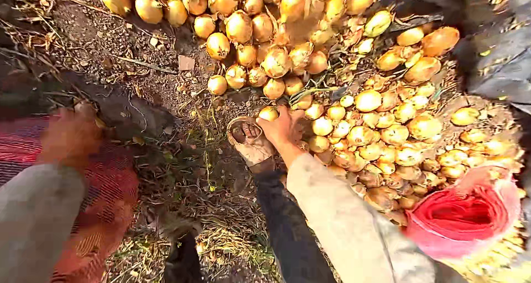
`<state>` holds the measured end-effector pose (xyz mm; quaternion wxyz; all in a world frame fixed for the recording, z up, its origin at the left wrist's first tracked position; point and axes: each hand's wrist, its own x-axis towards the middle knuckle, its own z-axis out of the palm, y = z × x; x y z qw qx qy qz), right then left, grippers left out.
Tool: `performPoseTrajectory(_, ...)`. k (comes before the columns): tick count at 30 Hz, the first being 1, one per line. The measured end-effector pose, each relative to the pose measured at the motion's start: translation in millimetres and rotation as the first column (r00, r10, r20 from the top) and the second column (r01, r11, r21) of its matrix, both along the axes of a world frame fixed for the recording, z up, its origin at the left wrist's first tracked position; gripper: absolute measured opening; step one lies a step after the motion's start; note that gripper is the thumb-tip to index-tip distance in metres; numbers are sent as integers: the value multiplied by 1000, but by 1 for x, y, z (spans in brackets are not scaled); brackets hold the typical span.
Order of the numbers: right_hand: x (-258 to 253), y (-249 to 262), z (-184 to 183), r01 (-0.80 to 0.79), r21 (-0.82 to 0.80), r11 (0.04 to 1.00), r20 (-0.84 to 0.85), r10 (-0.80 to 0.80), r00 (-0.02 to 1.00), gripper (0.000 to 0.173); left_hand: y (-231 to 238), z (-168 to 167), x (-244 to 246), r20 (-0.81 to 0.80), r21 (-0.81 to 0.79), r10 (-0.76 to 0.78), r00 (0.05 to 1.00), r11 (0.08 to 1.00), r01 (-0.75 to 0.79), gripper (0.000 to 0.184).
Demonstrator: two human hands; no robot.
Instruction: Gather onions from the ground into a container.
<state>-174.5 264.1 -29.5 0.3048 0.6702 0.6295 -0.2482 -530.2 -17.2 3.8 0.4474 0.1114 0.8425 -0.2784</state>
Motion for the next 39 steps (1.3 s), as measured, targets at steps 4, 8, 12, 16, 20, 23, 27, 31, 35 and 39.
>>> performPoseTrajectory(4,3,-4,0,-73,-18,997,75,74,994,83,27,7,54,-125,493,42,991,869,25,72)
performPoseTrajectory(8,2,22,6,-139,-197,970,18,146,989,78,176,64,161,192,763,-101,976,641,-83,74)
performPoseTrajectory(12,28,44,18,-144,-188,972,-62,134,989,76,291,5,233,337,769,-616,712,617,170,65)
performPoseTrajectory(16,111,46,68,-79,-376,923,-220,-6,976,81,322,-22,259,271,600,-734,623,635,486,62)
performPoseTrajectory(20,223,15,126,441,-701,560,-285,-787,547,53,326,-24,273,359,510,-673,646,722,468,75)
performPoseTrajectory(23,250,10,138,641,-690,336,-350,-930,111,70,331,5,276,630,511,-295,719,854,-98,65)
performPoseTrajectory(27,246,20,101,820,-538,194,-465,-880,-96,58,376,40,309,869,162,155,470,808,-567,67)
performPoseTrajectory(31,209,40,61,935,-349,-66,-399,-892,-212,59,431,-3,377,815,379,-225,534,904,-199,78)
performPoseTrajectory(35,186,70,67,923,-296,-245,-370,-862,-347,83,429,-23,410,797,418,-363,482,909,-6,83)
performPoseTrajectory(39,186,82,55,931,-284,-231,-319,-892,-319,93,417,-13,401,831,353,-273,484,932,-81,80)
